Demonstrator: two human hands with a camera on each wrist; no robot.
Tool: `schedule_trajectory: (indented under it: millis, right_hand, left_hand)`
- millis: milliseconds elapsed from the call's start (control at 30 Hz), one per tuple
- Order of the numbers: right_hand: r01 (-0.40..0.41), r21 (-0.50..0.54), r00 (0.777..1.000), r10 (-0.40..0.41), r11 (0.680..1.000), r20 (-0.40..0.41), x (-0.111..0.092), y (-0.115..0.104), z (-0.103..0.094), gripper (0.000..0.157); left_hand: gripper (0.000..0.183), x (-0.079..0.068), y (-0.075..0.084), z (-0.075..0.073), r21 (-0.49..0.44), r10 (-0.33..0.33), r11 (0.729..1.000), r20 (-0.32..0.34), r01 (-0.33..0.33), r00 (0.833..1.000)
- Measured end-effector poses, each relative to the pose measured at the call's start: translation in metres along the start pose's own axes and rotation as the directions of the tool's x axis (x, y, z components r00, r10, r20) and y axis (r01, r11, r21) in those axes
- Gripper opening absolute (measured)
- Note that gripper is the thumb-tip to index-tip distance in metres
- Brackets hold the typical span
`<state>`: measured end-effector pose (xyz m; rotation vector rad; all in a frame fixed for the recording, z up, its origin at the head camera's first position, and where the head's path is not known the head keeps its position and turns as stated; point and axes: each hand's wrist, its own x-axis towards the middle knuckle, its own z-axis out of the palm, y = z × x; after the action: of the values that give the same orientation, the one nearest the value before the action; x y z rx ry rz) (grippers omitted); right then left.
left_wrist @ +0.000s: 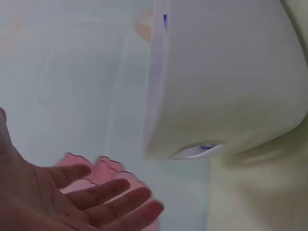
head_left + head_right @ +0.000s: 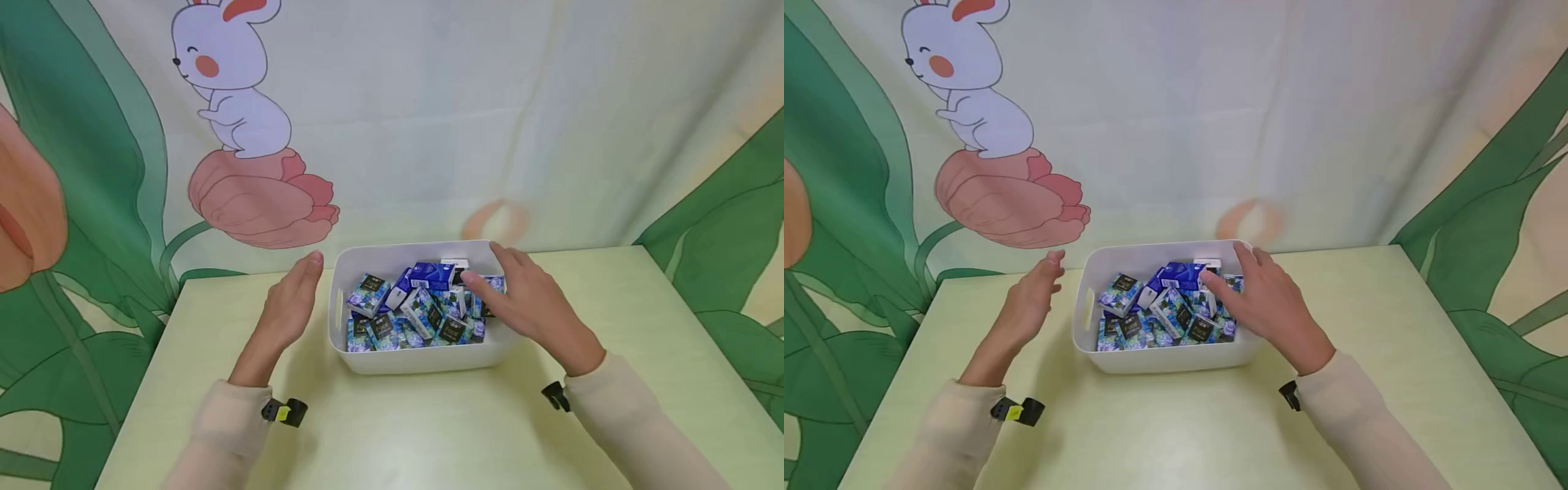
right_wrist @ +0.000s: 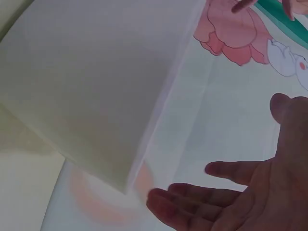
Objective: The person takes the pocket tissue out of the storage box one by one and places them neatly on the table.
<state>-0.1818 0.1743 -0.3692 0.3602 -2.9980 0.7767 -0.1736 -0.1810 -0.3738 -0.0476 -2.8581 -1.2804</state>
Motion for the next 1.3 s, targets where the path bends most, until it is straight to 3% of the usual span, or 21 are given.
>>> schedule_trajectory:
  millis: [67,167,300,367,500,667,767,867,933,1033,1133,1300]
  right_hand:
    - [-0.018,-0.016,1.000,0.018,1.000,0.018,0.006,0.000,0.004,0.095]
    - [-0.034,-0.068,0.999,0.036,0.997,0.037,0.015,-0.001,0.011,0.086]
    - [-0.069,-0.160,0.994,0.082,0.985,0.076,0.027,-0.001,0.024,0.049]
    - [-0.079,-0.219,0.989,0.104,0.972,0.107,0.032,0.000,0.032,0.043]
    - [-0.060,-0.325,0.986,0.107,0.944,0.131,0.039,0.002,0.049,0.037]
    - [0.016,-0.439,0.995,0.029,0.899,0.095,0.039,0.010,0.068,0.032]
    - [0.076,-0.510,0.997,-0.058,0.857,0.051,0.033,0.014,0.074,0.028]
    - [0.104,-0.536,0.994,-0.112,0.838,0.018,0.027,0.016,0.076,0.037]
    - [0.114,-0.519,0.992,-0.126,0.847,0.011,0.026,0.016,0.073,0.047]
    - [0.096,-0.404,0.995,-0.099,0.910,0.013,0.024,0.011,0.057,0.061]
    - [0.065,-0.221,0.997,-0.071,0.973,-0.018,0.023,0.005,0.027,0.068]
    - [0.005,-0.037,0.984,-0.011,0.999,-0.176,0.024,0.017,-0.024,0.062]
  left_hand:
    - [0.089,0.006,-0.006,0.007,-0.118,-0.085,0.989,0.018,0.087,0.996]
    - [0.097,0.012,-0.016,0.020,-0.261,-0.207,0.942,0.047,0.212,0.977]
    - [0.099,0.018,-0.026,0.039,-0.315,-0.287,0.907,0.026,0.280,0.958]
    - [0.097,0.020,-0.030,0.048,-0.317,-0.317,0.900,-0.004,0.300,0.948]
    - [0.075,0.025,-0.036,0.064,-0.398,-0.344,0.867,-0.040,0.301,0.938]
    - [0.041,0.029,-0.043,0.081,-0.523,-0.334,0.811,-0.047,0.262,0.941]
    - [0.038,0.030,-0.043,0.087,-0.534,-0.321,0.810,-0.061,0.241,0.945]
    - [0.038,0.031,-0.041,0.090,-0.520,-0.305,0.824,-0.075,0.223,0.949]
    - [0.038,0.032,-0.040,0.091,-0.507,-0.296,0.835,-0.086,0.214,0.951]
    - [0.038,0.031,-0.038,0.091,-0.494,-0.289,0.845,-0.099,0.205,0.952]
    - [0.038,0.029,-0.037,0.088,-0.482,-0.282,0.854,-0.111,0.196,0.953]
    - [0.039,0.024,-0.038,0.080,-0.467,-0.292,0.860,-0.122,0.204,0.949]
